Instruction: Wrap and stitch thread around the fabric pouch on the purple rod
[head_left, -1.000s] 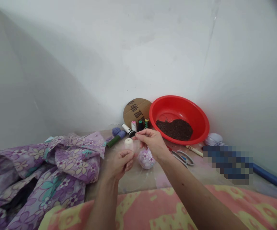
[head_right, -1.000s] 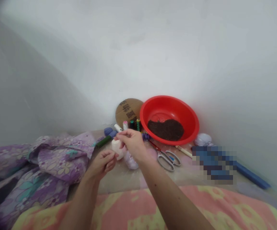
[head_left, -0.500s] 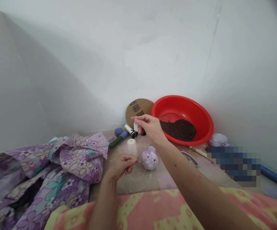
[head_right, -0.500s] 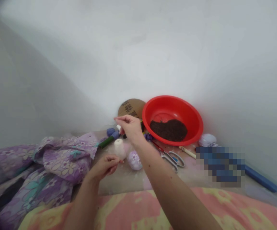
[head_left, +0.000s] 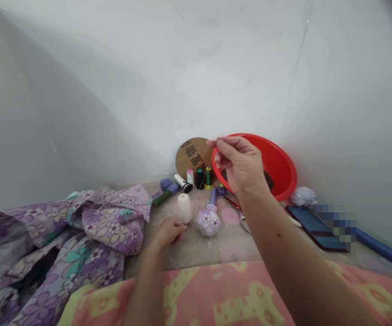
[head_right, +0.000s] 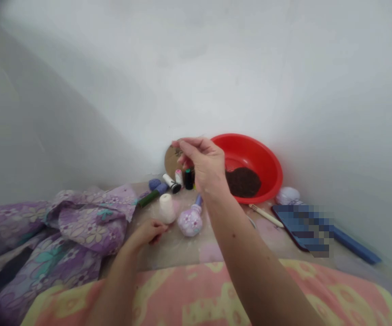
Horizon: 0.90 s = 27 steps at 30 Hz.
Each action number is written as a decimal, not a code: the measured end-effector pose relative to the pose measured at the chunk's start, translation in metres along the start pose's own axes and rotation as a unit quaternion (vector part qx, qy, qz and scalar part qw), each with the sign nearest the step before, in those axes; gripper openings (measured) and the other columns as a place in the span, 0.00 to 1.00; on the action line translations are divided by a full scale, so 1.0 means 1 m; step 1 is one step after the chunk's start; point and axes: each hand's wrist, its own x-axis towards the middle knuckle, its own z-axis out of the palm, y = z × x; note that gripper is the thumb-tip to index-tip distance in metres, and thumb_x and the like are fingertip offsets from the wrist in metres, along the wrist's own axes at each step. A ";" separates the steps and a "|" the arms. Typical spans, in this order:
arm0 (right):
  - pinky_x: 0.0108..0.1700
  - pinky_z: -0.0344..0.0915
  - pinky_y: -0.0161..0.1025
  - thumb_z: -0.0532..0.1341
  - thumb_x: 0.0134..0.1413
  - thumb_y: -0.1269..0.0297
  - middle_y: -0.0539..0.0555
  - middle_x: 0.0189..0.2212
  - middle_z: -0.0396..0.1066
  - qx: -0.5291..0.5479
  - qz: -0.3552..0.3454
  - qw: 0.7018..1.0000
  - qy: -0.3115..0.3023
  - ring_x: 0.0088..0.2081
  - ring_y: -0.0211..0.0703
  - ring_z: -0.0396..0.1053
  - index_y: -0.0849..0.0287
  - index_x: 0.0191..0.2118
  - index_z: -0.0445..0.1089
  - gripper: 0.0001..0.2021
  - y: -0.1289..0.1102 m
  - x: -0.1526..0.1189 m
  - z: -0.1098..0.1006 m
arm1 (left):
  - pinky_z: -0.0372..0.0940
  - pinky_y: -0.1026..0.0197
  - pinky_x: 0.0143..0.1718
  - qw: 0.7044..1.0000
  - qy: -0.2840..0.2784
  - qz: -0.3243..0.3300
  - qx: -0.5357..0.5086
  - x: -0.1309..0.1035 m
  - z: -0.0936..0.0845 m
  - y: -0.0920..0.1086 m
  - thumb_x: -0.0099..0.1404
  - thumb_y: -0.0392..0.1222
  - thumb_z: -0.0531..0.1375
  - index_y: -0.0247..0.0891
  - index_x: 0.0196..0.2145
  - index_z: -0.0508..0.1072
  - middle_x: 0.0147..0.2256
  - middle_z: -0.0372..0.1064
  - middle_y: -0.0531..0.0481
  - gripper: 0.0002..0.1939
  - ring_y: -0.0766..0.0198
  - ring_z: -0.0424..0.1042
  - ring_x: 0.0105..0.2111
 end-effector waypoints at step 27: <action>0.23 0.56 0.30 0.65 0.36 0.67 0.51 0.20 0.72 -0.082 0.191 0.977 -0.049 0.22 0.34 0.64 0.61 0.24 0.70 0.05 0.066 -0.047 -0.027 | 0.56 0.67 0.18 0.933 -0.077 0.166 -0.310 -0.029 0.024 0.058 0.52 0.45 0.61 0.35 0.41 0.71 0.30 0.71 0.47 0.19 0.73 0.63 0.16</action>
